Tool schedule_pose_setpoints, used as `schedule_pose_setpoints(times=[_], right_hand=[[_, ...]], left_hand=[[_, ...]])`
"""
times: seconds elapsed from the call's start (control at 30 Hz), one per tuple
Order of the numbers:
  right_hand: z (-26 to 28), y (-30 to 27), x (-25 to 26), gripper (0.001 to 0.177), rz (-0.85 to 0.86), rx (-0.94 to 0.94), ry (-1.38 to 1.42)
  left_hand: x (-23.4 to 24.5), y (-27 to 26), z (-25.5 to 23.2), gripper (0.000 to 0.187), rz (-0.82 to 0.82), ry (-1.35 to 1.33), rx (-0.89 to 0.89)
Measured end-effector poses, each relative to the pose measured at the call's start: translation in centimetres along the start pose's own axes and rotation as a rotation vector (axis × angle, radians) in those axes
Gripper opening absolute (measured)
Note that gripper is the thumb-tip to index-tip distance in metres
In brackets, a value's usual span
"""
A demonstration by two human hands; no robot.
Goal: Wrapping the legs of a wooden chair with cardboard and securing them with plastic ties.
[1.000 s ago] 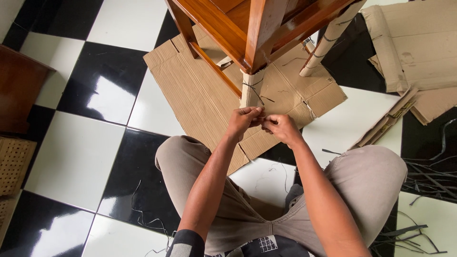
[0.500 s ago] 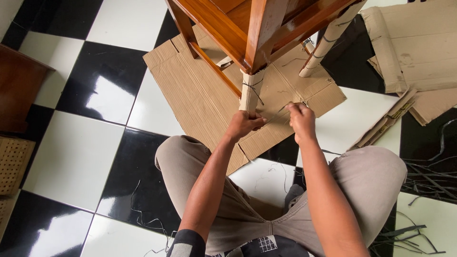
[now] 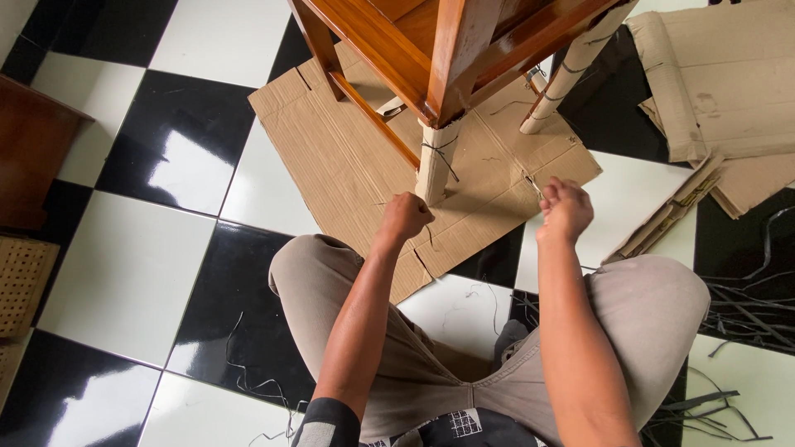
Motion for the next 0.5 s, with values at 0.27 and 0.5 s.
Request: schedule_pose_setpoints(times=[0.27,0.5], right_hand=[[2.1,-13.1,-9.3,0.058,0.477,0.659,-1.143],[-3.9,-16.3,-11.2,0.026,0.921,0.051,-0.548]], left_hand=[[1.7,-2.8,-4.9,0.023,0.073,-0.194,-0.044],[3.6,-3.3,-6.1,0.025,0.045,-0.324,-0.047]])
Point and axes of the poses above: each hand's wrist, its own y-axis towards the middle knuckle, its own x-axis out of the back of the hand, z = x × y, the point moved 9 cm from there along y, towards the middle knuckle, and after that the axes turned 1 degree about -x, right-handed, at the moved point
